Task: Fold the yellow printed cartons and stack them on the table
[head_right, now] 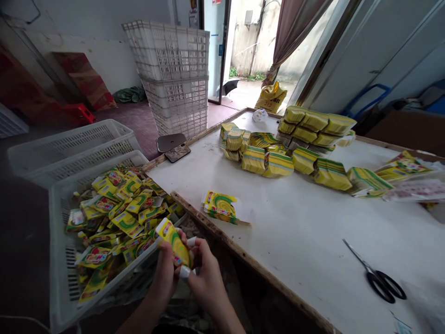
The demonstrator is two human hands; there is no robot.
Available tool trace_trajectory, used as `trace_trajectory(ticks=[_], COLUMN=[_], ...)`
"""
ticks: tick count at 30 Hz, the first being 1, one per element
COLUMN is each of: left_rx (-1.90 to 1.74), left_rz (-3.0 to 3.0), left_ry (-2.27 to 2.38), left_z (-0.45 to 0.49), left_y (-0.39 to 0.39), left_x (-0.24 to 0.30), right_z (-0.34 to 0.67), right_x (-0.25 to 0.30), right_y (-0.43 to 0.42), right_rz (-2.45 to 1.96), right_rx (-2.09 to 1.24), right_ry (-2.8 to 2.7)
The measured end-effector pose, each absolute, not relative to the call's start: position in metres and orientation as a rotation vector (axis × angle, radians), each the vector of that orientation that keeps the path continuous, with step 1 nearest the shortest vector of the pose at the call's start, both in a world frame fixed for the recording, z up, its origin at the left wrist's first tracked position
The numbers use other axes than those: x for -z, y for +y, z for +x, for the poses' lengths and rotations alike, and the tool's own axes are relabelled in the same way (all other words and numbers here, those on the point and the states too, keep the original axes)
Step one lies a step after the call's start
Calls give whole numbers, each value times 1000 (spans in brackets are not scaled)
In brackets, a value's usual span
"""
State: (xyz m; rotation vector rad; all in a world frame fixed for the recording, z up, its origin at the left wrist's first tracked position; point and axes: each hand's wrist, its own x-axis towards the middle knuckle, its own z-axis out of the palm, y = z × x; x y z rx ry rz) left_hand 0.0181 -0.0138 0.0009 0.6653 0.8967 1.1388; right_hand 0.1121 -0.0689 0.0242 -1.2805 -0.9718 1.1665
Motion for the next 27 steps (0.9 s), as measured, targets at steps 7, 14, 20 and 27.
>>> trace_trajectory(ticks=[7,14,20,27], left_rx=[-1098,-1204,-1128,-847], left_rz=[904,939,943,1029], left_ry=[887,993,993,782], left_z=[5,-1,3,0], left_y=[-10,-12,-15,-3], left_x=[-1,8,4,-4], right_z=[131,105,114,164], right_x=[-26,-34,-20,-18], right_y=[-81,-83,-80,-86], right_rz=[-1428,-1369,-1371,-1491], right_rx=[-1009,-1030,-1066,-773], right_ry=[-1161,-1288,-1137,-1210])
